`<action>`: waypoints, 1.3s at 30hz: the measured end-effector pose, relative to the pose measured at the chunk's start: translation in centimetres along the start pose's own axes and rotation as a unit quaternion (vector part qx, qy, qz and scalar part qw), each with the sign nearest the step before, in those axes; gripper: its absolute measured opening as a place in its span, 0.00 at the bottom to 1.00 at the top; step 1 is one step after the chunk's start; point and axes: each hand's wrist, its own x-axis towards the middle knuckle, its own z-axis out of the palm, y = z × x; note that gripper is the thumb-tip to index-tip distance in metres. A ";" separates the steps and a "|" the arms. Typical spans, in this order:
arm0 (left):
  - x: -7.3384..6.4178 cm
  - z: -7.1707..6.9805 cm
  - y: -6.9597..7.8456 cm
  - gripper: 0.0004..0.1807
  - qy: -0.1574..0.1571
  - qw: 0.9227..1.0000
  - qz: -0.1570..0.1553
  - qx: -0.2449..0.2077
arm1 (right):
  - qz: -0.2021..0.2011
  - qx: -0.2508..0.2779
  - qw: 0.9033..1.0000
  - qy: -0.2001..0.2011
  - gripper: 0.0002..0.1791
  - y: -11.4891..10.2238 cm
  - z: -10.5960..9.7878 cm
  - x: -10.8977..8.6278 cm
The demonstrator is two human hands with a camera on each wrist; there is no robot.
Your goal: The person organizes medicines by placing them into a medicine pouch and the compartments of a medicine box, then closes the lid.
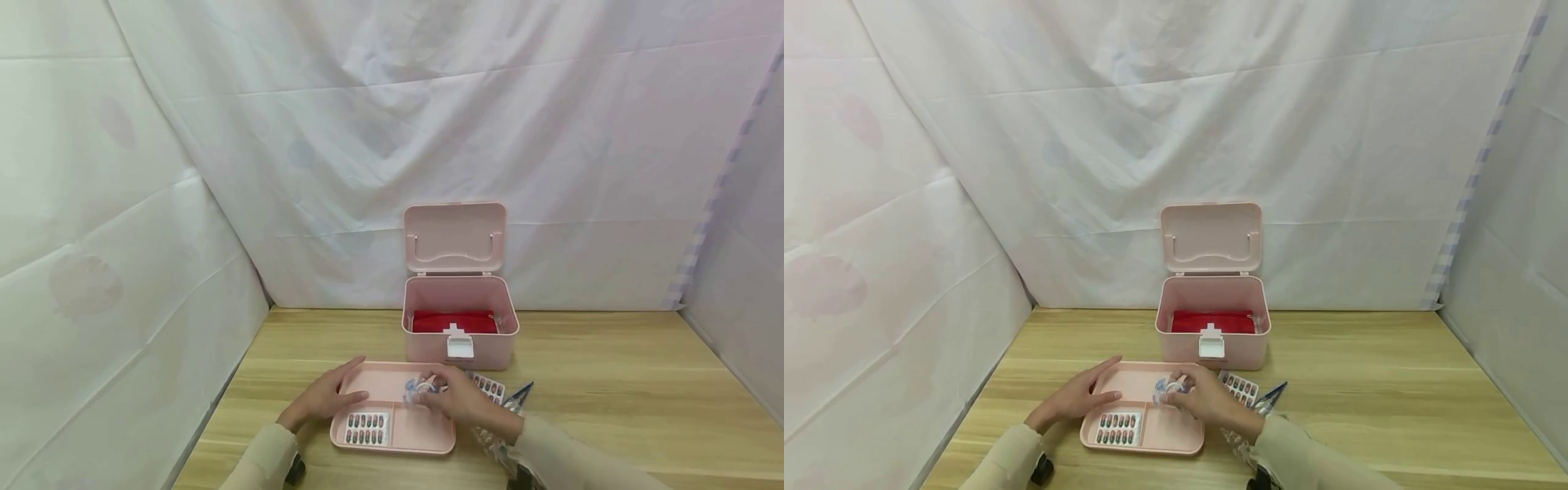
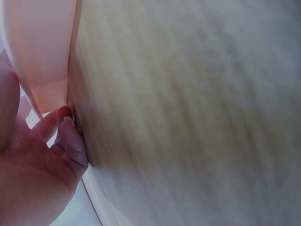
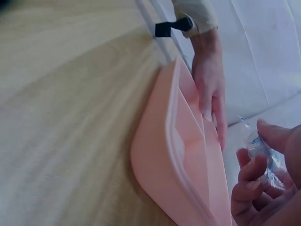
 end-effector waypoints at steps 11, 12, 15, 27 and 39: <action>0.0 -0.1 0.0 0.44 -0.001 1.000 0.003 0.003 | -0.055 -0.050 0.997 0.001 0.11 0.6 0.2 1.9; 0.0 -0.2 0.0 0.44 -0.001 1.000 0.003 0.003 | -0.056 -0.053 0.997 -0.001 0.12 0.7 0.3 2.1; 0.1 -0.2 0.0 0.44 -0.001 1.000 0.005 0.003 | -0.066 -0.063 0.996 -0.012 0.16 1.1 0.6 2.8; 0.1 0.0 0.0 0.44 -0.005 1.000 0.007 0.019 | -0.089 -0.133 0.986 -0.041 0.19 1.3 1.7 4.0; 0.1 -0.1 0.0 0.44 -0.004 1.000 0.018 0.017 | -0.093 -0.190 0.976 -0.053 0.23 1.9 2.1 4.6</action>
